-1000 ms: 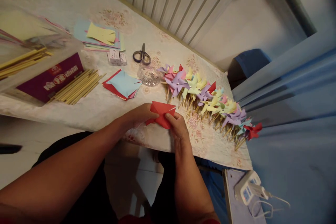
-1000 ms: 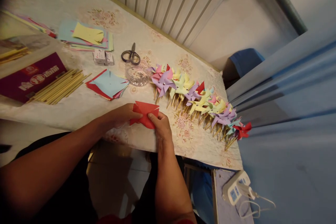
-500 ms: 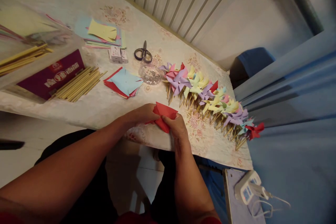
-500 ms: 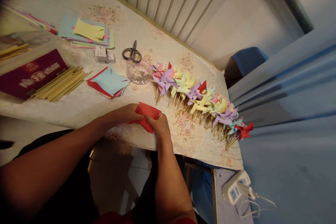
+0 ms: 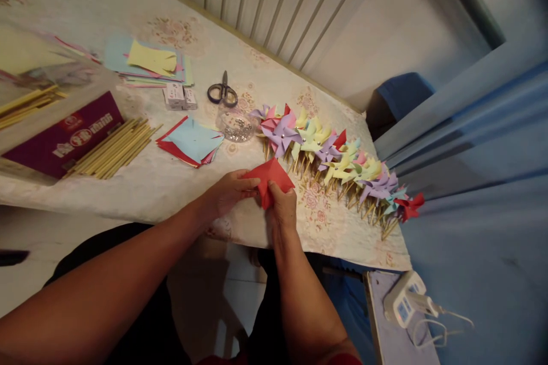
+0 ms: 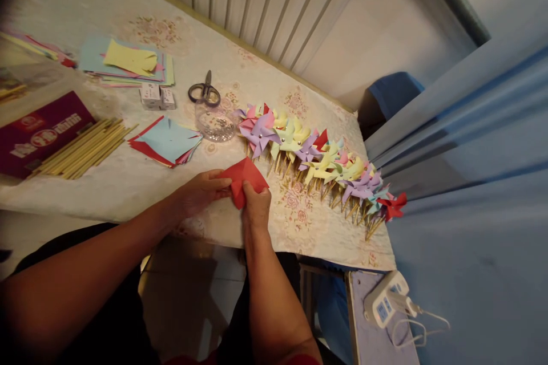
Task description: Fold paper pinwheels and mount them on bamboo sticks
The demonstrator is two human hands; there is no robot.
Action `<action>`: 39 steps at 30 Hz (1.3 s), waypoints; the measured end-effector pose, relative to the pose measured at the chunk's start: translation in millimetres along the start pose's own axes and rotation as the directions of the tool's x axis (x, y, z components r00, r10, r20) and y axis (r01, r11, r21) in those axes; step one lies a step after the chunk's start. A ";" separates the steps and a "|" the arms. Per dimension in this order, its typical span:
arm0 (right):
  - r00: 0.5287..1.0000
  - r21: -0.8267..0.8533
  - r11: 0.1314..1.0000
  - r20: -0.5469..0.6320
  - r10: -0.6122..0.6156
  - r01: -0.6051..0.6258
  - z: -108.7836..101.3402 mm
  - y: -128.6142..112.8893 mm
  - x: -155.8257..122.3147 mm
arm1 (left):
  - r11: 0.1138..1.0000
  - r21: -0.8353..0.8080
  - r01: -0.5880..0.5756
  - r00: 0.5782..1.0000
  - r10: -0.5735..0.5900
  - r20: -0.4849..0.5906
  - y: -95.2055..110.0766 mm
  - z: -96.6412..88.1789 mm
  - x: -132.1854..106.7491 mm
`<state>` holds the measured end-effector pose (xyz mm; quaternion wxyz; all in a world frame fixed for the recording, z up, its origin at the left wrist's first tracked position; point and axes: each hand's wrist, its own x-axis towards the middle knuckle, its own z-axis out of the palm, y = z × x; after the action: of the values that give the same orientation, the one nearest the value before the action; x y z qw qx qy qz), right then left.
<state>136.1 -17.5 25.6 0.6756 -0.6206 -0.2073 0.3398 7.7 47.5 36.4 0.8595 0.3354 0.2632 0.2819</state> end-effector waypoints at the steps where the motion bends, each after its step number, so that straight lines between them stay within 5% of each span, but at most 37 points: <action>1: 1.000 0.047 0.999 -0.019 0.009 -0.008 2.7 -1.5 -1.9 | 1.000 -0.021 -0.022 0.999 0.023 0.029 -3.4 1.2 -0.2; 5: 0.998 0.124 0.992 -0.067 0.013 -0.004 10.7 -7.4 -8.7 | 0.998 -0.008 -0.066 0.995 0.066 0.074 -17.1 5.7 0.6; 12: 0.999 0.229 0.973 -0.043 0.033 -0.023 18.8 -7.0 -14.0 | 0.993 0.019 -0.114 0.992 0.115 -0.042 -24.3 14.9 3.0; 24: 0.998 0.163 0.987 -0.051 0.025 -0.016 21.6 -4.7 -15.1 | 0.992 -0.005 -0.124 0.974 0.121 -0.189 -19.5 29.1 0.3; 35: 1.000 0.150 0.989 -0.004 0.014 -0.014 14.8 -3.4 -13.4 | 0.993 -0.002 -0.115 0.979 0.113 -0.168 -32.4 9.2 12.6; 39: 0.995 -0.045 0.995 -0.057 -0.088 0.085 3.0 -9.7 -12.0 | 0.989 -0.024 -0.148 0.975 0.142 -0.168 -21.8 4.4 15.0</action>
<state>127.7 -24.0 37.2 0.6822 -0.6349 -0.2210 0.2873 27.8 42.1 19.5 0.8176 0.3133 0.3037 0.3756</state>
